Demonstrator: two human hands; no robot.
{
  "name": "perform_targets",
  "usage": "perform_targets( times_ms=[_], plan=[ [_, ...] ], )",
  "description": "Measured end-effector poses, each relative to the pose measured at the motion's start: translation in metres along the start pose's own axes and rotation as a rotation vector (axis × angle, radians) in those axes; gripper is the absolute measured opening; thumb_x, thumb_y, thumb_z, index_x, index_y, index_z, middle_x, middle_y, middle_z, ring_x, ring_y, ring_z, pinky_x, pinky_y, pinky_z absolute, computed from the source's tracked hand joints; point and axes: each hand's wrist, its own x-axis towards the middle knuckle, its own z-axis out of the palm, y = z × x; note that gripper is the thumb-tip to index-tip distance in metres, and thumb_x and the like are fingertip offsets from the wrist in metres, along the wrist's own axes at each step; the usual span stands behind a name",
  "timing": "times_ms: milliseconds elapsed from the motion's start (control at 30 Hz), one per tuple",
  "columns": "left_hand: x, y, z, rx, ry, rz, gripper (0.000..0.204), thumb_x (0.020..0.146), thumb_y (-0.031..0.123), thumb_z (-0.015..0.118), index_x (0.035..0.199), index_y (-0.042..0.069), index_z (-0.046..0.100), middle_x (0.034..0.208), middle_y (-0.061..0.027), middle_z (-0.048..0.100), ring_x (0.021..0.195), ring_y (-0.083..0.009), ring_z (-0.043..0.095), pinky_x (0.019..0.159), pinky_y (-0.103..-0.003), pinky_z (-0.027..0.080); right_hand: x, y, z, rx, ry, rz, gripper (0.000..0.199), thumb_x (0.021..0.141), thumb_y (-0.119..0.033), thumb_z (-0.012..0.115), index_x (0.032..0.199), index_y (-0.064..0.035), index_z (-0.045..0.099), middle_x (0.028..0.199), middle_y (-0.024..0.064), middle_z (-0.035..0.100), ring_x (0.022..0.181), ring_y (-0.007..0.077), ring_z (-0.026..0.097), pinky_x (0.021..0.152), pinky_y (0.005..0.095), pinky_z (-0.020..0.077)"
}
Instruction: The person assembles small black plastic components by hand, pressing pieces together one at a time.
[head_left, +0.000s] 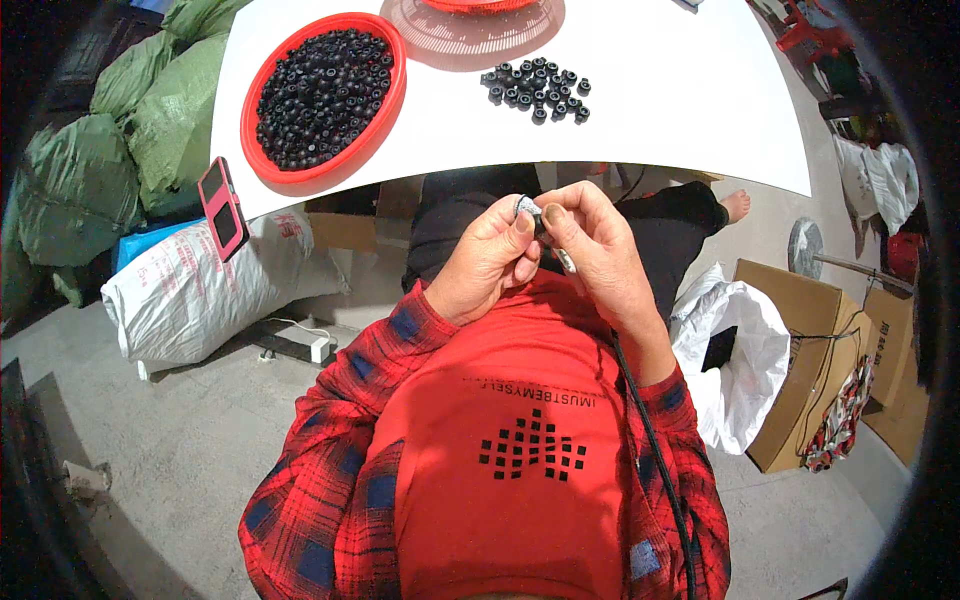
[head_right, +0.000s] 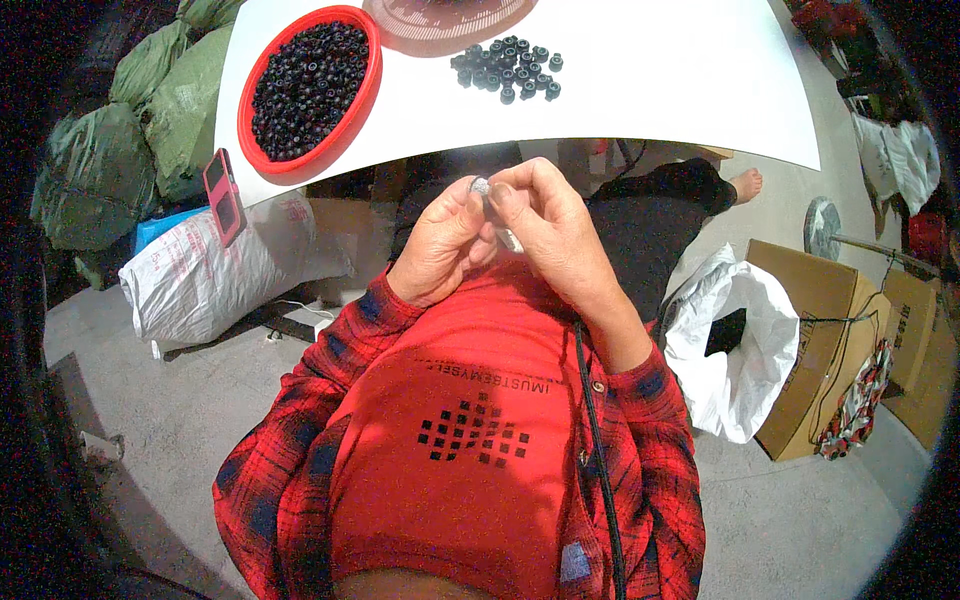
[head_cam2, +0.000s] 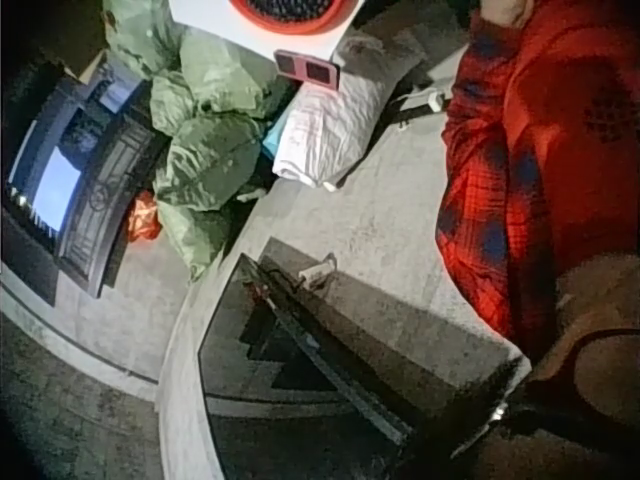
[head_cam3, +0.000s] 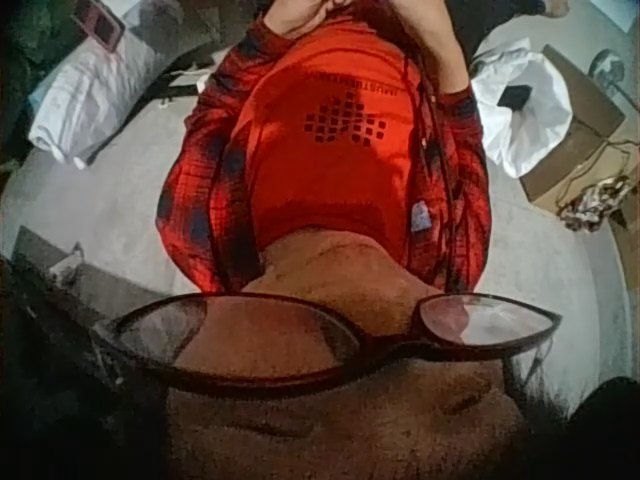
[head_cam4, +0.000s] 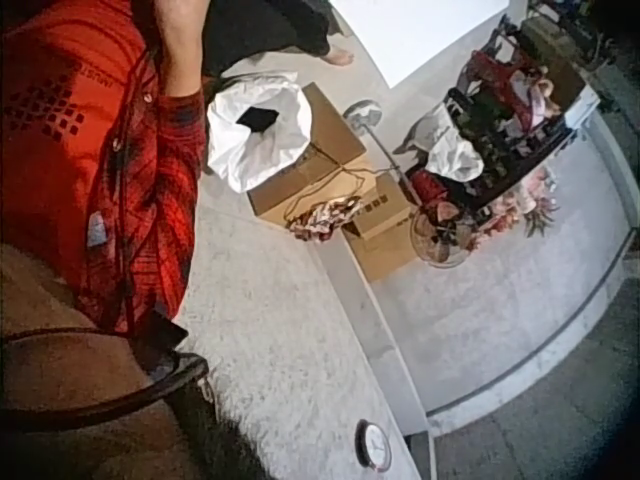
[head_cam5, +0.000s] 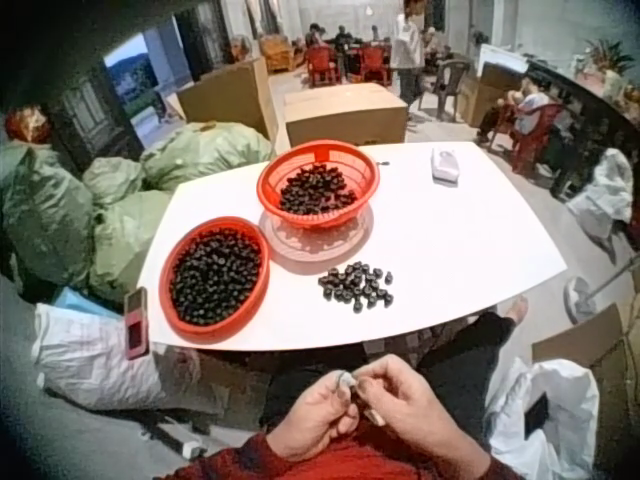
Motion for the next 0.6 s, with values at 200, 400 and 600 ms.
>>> perform_targets(
  times_ms=[200,400,600],
  plan=[
    [0.000,0.003,0.000,0.002,0.027,-0.021,0.023,0.096,0.033,0.050,0.100,0.010,0.050,0.076,0.0031,0.053,0.055,-0.0022,0.046,0.046,-0.015,0.034,-0.004,-0.006,-0.002,-0.027,-0.085,0.059,0.024,0.091,-0.012,0.057,0.110,0.0008,0.051,0.083,0.0012,0.055,0.071,0.0053,0.055,0.060,0.0197,0.0453],
    [0.000,-0.002,-0.009,-0.107,-0.014,-0.016,0.039,0.096,0.028,0.053,0.124,0.001,0.048,0.093,-0.0033,0.060,0.059,-0.0023,0.048,0.049,-0.014,0.038,-0.003,-0.007,-0.001,-0.014,-0.098,0.049,0.026,0.089,-0.007,0.056,0.113,0.0017,0.049,0.082,0.0012,0.054,0.068,0.0053,0.056,0.057,0.0192,0.0455],
    [0.001,-0.003,-0.007,-0.163,-0.010,-0.019,0.040,0.095,0.025,0.055,0.125,0.000,0.047,0.093,-0.0030,0.059,0.059,-0.0029,0.049,0.051,-0.014,0.040,-0.005,-0.015,0.001,-0.017,-0.089,0.082,0.025,0.089,-0.007,0.055,0.113,0.0016,0.050,0.082,0.0012,0.054,0.069,0.0054,0.056,0.059,0.0189,0.0459]
  ],
)
